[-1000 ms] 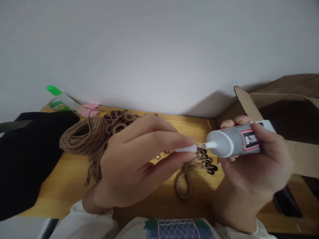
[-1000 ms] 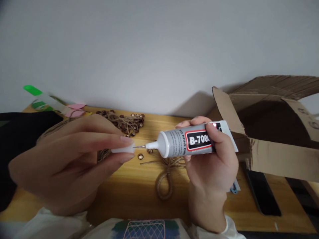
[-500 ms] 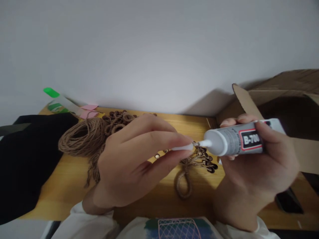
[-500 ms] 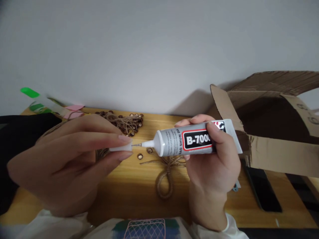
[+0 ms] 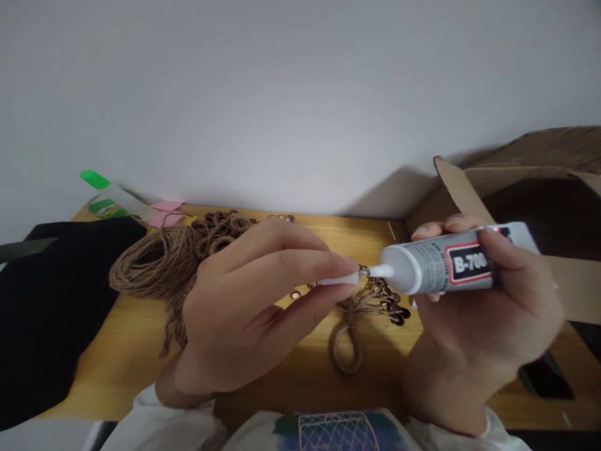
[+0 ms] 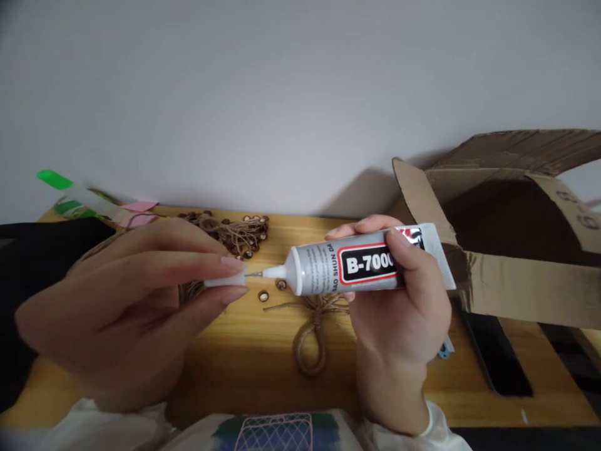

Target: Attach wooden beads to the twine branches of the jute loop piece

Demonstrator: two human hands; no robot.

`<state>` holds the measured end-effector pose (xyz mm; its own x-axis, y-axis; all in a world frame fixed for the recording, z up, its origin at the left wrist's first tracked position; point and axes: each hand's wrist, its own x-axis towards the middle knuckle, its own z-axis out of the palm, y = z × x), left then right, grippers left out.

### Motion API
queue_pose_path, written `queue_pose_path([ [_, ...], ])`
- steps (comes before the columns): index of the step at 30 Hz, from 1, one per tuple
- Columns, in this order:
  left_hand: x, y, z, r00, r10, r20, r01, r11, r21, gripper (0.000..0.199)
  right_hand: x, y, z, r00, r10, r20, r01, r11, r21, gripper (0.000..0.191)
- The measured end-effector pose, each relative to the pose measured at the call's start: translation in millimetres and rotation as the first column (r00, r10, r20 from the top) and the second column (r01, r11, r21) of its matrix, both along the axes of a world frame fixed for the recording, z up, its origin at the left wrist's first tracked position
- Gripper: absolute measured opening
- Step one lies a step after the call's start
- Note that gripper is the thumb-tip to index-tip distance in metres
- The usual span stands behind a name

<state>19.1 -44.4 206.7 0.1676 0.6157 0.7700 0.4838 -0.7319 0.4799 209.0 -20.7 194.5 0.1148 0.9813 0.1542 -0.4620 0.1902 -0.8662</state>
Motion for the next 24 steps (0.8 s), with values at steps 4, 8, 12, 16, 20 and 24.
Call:
queue_pose_path([
  [4,0.1,-1.8,-0.5,1.000,0.024,-0.003,-0.024,0.999,-0.031,0.010,0.9,-0.4,0.9,1.000,0.021,0.000,-0.021,1.000,0.013,0.036],
  [8,0.2,-1.5,-5.4,0.999,0.031,0.009,-0.031,0.999,-0.011,0.015,-0.4,0.0,0.9,0.999,-0.034,0.009,0.034,0.999,0.002,0.031],
  [12,0.4,-0.1,-9.4,0.999,0.051,0.009,-0.051,0.999,0.008,0.020,-0.5,0.0,-0.6,0.999,-0.042,0.026,0.042,0.999,0.023,0.029],
  [16,-0.3,0.9,-10.2,0.999,0.039,0.003,-0.039,0.999,0.022,0.023,0.9,0.0,-1.0,0.999,-0.013,0.046,0.012,0.999,0.032,0.031],
  [20,-1.1,1.4,-10.3,1.000,0.002,0.007,-0.002,1.000,0.030,0.025,0.3,0.9,-1.2,0.999,-0.022,0.040,0.021,0.999,0.028,0.031],
  [24,-1.0,0.2,-10.9,1.000,0.027,0.012,-0.027,1.000,0.009,0.024,0.2,1.4,-0.9,0.998,-0.045,0.047,0.044,0.999,0.023,0.031],
])
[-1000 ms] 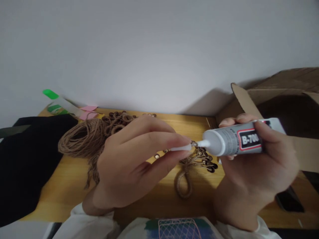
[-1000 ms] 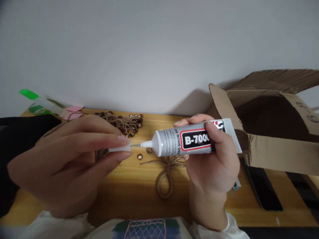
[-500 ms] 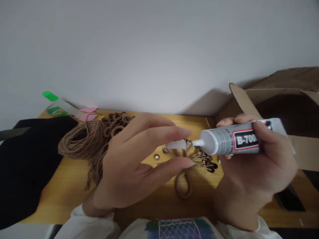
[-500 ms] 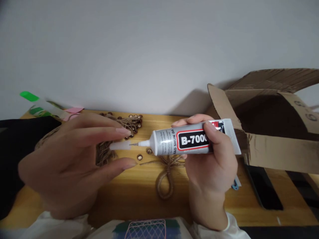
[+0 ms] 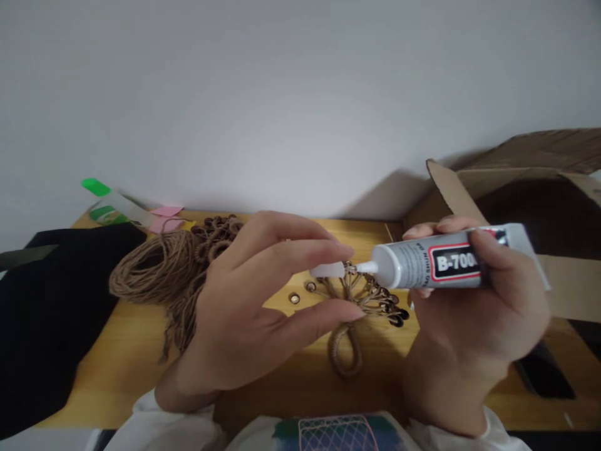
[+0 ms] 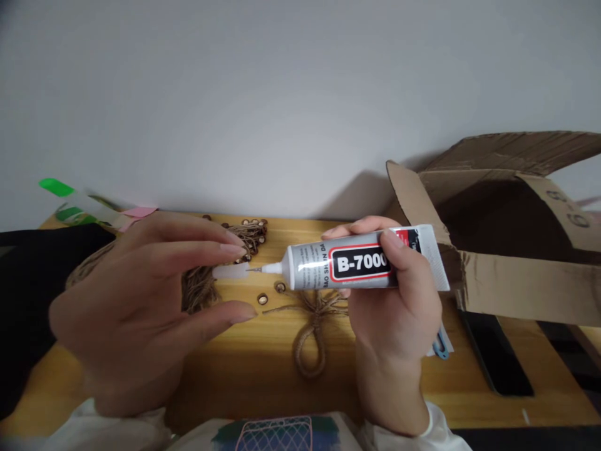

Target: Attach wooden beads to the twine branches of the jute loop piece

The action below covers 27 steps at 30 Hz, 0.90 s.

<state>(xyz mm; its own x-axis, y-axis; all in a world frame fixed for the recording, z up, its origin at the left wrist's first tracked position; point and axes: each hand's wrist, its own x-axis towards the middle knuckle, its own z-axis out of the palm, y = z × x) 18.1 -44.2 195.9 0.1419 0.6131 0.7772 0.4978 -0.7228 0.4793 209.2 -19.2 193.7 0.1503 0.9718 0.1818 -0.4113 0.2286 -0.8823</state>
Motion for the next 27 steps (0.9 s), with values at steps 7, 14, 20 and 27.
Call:
queue_pose_path([
  [7,1.6,1.5,-0.4,0.998,0.001,-0.061,-0.002,1.000,-0.004,0.033,0.0,-3.6,0.5,0.998,-0.041,0.053,0.040,0.999,0.018,0.022],
  [14,15.5,6.5,-12.0,0.955,0.061,-0.290,-0.064,0.998,0.000,0.035,-7.9,-1.9,-16.6,0.996,-0.003,0.086,0.006,0.999,-0.039,0.016],
  [20,30.4,33.1,-32.4,0.886,0.016,-0.463,-0.065,0.994,-0.092,0.034,-2.1,17.2,-45.6,0.996,0.067,0.063,-0.057,0.987,-0.152,0.029],
  [27,35.9,97.3,-77.0,0.800,-0.105,-0.590,-0.173,0.902,-0.396,0.030,42.9,44.8,-102.3,0.989,-0.053,0.141,0.103,0.920,-0.379,0.054],
])
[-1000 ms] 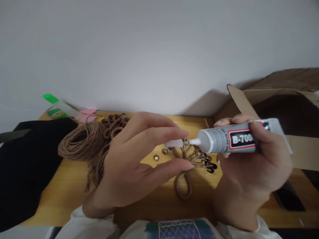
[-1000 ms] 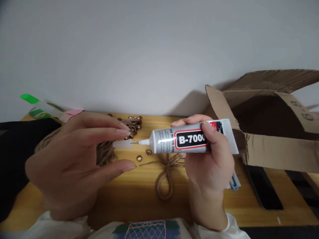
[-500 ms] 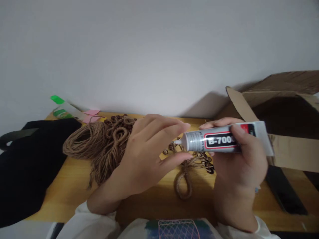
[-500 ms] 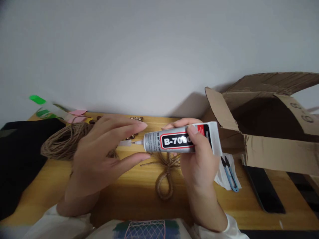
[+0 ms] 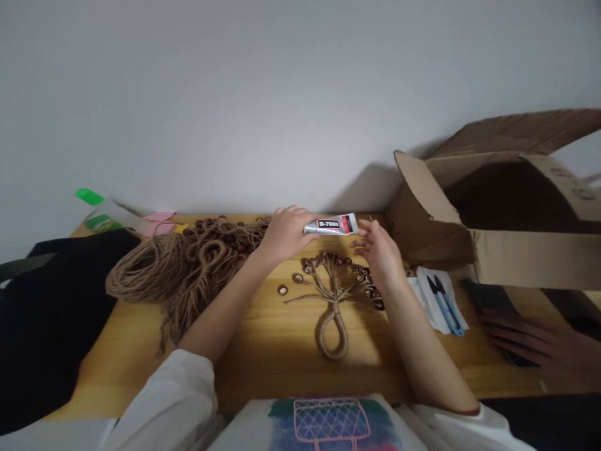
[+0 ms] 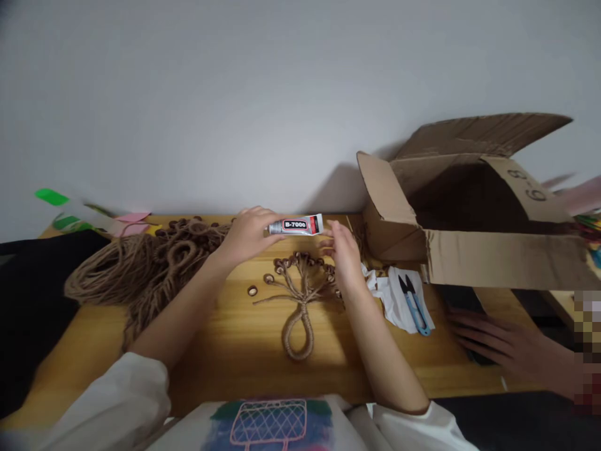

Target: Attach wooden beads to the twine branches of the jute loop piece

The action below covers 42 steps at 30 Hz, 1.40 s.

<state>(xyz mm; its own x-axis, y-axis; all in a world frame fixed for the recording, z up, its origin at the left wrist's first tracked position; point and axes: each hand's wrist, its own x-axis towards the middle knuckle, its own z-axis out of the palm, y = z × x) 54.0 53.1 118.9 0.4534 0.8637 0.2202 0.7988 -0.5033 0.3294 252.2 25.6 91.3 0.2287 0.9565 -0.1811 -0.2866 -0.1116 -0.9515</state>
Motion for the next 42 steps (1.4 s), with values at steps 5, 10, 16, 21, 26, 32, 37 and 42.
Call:
queue_pose_path([
  [5,6.3,22.4,-37.9,0.995,0.003,-0.099,-0.014,0.993,-0.115,0.026,18.5,-10.1,-21.7,0.995,-0.078,0.069,0.084,0.992,-0.090,0.046],
  [10,18.4,29.4,-55.1,0.993,0.019,-0.115,-0.036,0.988,-0.148,0.025,18.1,-18.9,-26.5,0.995,-0.072,0.070,0.080,0.991,-0.112,0.041],
  [16,25.8,31.8,-59.2,0.997,0.047,-0.062,-0.058,0.982,-0.181,0.027,18.3,-20.0,-30.8,0.996,-0.068,0.057,0.075,0.989,-0.125,0.037],
  [21,30.3,35.0,-59.5,0.997,0.079,0.017,-0.071,0.961,-0.266,0.028,19.2,-20.1,-34.6,0.996,-0.063,0.060,0.070,0.989,-0.128,0.037],
  [26,17.1,34.2,-46.3,0.984,0.056,0.167,0.037,0.863,-0.505,0.032,23.3,-22.9,-25.3,0.995,-0.050,0.091,0.058,0.994,-0.088,0.038],
  [32,-23.2,-1.2,-21.0,0.893,0.141,0.426,0.271,0.588,-0.762,0.048,20.7,-38.9,-6.5,0.959,0.176,0.224,-0.191,0.980,0.050,0.038],
  [37,-47.1,-40.8,1.9,0.920,0.156,0.359,0.164,0.680,-0.715,0.043,11.0,-52.8,0.1,0.802,0.344,0.489,-0.476,0.862,0.174,0.030],
  [42,-65.3,-66.6,21.8,0.949,0.103,0.298,0.097,0.804,-0.587,0.038,0.6,-60.1,9.7,0.692,0.255,0.675,-0.550,0.793,0.264,0.026],
])
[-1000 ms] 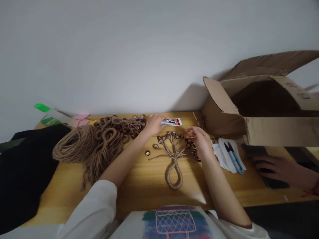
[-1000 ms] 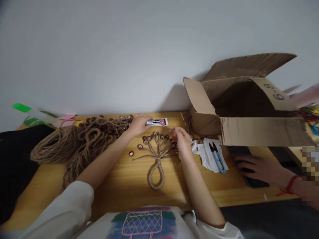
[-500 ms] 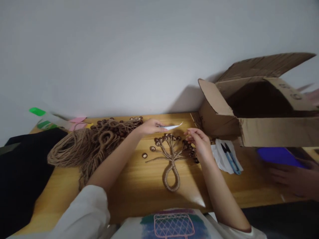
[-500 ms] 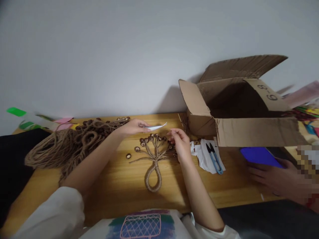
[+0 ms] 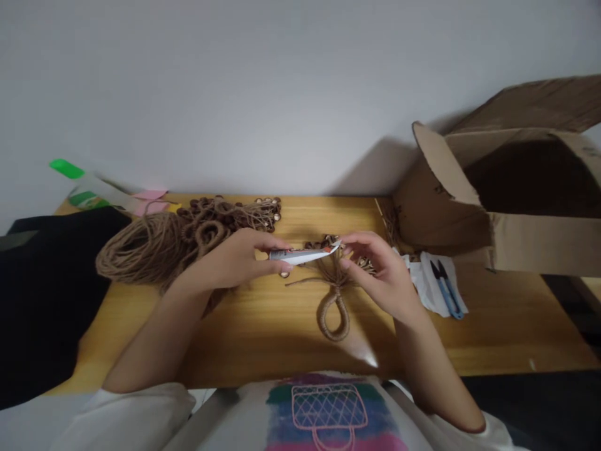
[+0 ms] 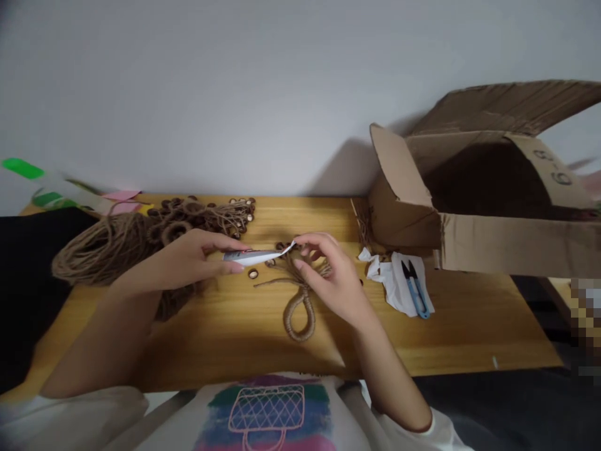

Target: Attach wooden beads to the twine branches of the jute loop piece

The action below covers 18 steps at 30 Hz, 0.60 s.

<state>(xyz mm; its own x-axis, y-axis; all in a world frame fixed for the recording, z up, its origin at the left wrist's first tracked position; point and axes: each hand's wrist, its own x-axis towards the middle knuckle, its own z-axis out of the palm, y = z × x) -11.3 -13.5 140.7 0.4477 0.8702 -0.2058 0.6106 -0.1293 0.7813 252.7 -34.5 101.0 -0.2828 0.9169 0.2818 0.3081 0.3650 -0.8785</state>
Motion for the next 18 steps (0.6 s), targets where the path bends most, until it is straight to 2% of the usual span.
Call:
queue_pose_path([
  [3,-8.1,-7.1,6.1,1.000,-0.010,-0.008,0.010,0.999,0.043,0.037,-7.5,-4.2,4.0,0.999,-0.010,-0.048,0.011,1.000,0.022,0.030],
  [8,-19.1,-12.4,12.8,0.999,-0.021,-0.035,0.024,0.997,0.078,0.037,-16.9,-12.8,8.0,0.953,-0.033,-0.302,0.015,0.998,-0.061,0.031],
  [13,-25.3,-17.5,18.8,1.000,-0.021,-0.005,0.022,0.996,0.084,0.040,-20.5,-17.9,14.8,0.864,0.052,-0.501,-0.181,0.961,-0.211,0.030],
  [18,-23.3,-18.9,19.0,1.000,-0.005,0.008,0.004,1.000,0.013,0.041,-26.7,-19.5,24.3,0.779,0.045,-0.626,-0.294,0.908,-0.300,0.028],
])
